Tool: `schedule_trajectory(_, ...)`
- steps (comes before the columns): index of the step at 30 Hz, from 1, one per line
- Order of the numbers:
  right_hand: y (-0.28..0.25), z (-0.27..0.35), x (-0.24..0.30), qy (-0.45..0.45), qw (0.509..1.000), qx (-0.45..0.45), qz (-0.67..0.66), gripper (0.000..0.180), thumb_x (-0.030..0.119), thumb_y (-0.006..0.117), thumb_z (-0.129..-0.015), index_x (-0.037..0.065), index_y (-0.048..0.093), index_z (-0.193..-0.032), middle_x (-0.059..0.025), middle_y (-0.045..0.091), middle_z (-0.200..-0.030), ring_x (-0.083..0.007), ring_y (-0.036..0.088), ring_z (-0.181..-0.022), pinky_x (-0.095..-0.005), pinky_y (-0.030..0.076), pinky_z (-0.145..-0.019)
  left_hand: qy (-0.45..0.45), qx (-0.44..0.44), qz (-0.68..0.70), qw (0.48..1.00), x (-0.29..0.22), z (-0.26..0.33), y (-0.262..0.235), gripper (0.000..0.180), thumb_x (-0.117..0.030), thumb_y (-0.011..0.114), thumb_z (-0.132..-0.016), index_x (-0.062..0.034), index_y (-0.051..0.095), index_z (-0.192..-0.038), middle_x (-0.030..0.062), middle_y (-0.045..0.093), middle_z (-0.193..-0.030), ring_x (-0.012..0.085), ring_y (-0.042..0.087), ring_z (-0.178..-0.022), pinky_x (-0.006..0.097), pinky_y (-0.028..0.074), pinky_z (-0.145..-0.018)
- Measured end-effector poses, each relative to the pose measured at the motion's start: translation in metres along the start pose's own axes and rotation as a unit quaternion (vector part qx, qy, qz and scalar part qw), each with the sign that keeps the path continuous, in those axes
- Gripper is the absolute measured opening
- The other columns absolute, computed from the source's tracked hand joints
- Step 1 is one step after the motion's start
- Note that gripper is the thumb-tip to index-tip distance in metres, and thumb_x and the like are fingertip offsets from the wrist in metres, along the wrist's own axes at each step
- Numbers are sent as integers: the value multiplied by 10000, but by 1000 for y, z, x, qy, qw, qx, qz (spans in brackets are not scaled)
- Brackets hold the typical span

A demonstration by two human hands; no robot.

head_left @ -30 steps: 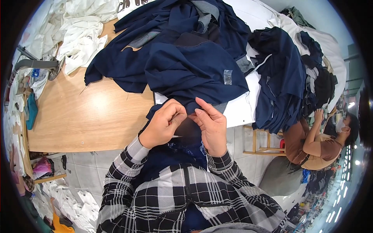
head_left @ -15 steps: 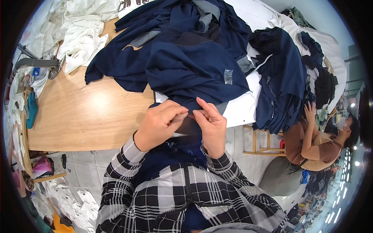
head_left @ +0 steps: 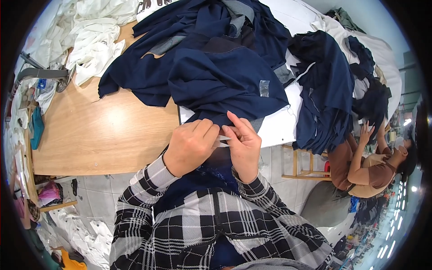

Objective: Trimming loose threads from a garment using small scissors.

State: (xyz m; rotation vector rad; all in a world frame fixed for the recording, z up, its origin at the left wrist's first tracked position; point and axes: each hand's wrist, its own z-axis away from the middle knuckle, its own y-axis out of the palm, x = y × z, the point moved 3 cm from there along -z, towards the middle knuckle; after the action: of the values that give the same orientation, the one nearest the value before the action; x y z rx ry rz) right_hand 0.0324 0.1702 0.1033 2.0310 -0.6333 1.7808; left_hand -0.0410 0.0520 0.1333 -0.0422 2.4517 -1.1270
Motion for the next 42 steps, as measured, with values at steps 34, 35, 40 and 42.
schedule_trajectory(34,-7,3,2,29,996,33,-72,389,-94,539,-847,-29,537,-1231,-51,531,-988,-97,589,-863,-210,481,-807,-153,-35,291,944,22,18,13,170,8,700,-739,-7,620,-888,69,586,-873,141,597,-640,229,474,-560)
schedule_trajectory(35,-7,3,2,30,996,34,-73,389,-94,539,-847,-29,537,-1231,-51,531,-988,-97,589,-863,-210,481,-807,-159,-21,317,935,23,19,14,165,7,701,-741,-2,617,-883,67,590,-833,140,595,-635,227,469,-554)
schedule_trajectory(40,-4,2,-1,65,990,40,-122,487,-99,574,-826,-19,476,-1296,-43,521,-1036,-97,584,-901,-208,474,-816,-170,-48,277,944,16,17,16,166,12,702,-741,2,618,-883,64,593,-783,140,590,-626,232,457,-537)
schedule_trajectory(42,-3,2,-2,81,986,41,-137,508,-102,580,-821,-21,461,-1308,-44,517,-1046,-97,583,-911,-209,472,-821,-180,-65,270,944,13,17,14,164,14,702,-740,4,618,-881,64,595,-785,142,591,-625,236,455,-533)
